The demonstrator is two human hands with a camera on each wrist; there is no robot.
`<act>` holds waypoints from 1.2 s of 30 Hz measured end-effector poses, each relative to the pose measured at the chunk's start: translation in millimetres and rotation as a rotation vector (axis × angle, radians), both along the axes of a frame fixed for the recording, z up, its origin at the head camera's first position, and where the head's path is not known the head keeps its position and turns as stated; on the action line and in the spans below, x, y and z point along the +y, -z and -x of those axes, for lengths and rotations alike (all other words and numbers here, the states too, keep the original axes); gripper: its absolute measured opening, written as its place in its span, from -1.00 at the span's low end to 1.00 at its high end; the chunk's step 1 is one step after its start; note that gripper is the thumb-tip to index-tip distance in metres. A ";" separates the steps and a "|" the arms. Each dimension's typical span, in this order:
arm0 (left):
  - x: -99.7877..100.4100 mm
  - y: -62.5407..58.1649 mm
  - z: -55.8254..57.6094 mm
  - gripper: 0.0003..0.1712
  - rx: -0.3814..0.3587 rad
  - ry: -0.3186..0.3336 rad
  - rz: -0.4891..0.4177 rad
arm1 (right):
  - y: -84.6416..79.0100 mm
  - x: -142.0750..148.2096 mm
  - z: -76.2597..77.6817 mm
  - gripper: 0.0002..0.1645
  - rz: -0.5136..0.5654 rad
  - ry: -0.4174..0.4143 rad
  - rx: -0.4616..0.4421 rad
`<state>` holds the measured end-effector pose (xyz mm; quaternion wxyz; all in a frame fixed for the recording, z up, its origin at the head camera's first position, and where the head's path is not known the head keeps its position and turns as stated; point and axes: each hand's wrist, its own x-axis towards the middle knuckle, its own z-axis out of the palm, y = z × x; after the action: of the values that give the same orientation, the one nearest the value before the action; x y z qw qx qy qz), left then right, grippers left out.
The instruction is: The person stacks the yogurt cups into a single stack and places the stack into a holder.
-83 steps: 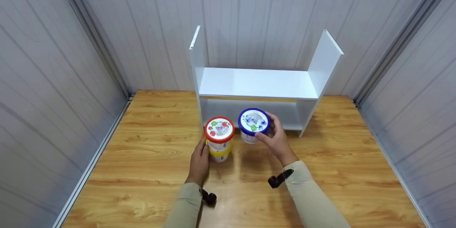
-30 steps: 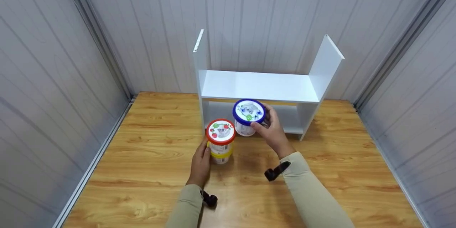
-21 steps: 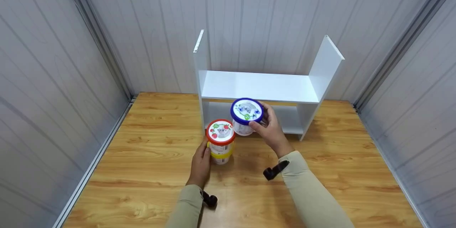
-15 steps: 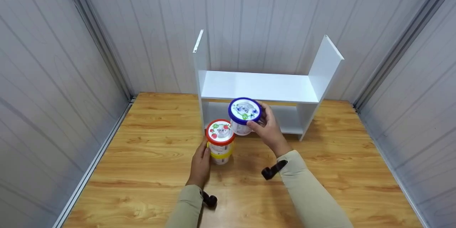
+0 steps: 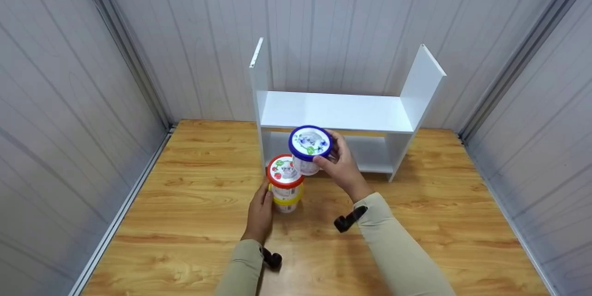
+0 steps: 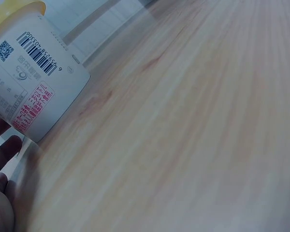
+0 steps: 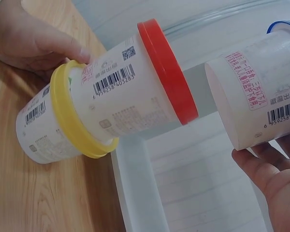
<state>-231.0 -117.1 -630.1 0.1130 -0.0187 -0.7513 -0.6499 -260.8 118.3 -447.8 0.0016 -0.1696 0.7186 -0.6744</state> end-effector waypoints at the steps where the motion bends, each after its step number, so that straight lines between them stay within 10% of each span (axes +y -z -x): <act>1: 0.1 0.2 0.0 -0.45 -0.004 0.002 -0.002 | -0.4 -1.0 -0.2 -0.04 -0.007 0.002 0.002; 36: -0.2 -1.5 -2.6 -0.44 0.003 0.016 -0.022 | 2.7 -27.8 0.2 -0.03 0.016 -0.056 0.011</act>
<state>-228.4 -117.3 -628.7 0.1089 -0.0246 -0.7439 -0.6589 -261.1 90.5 -450.5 0.0152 -0.1935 0.7080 -0.6790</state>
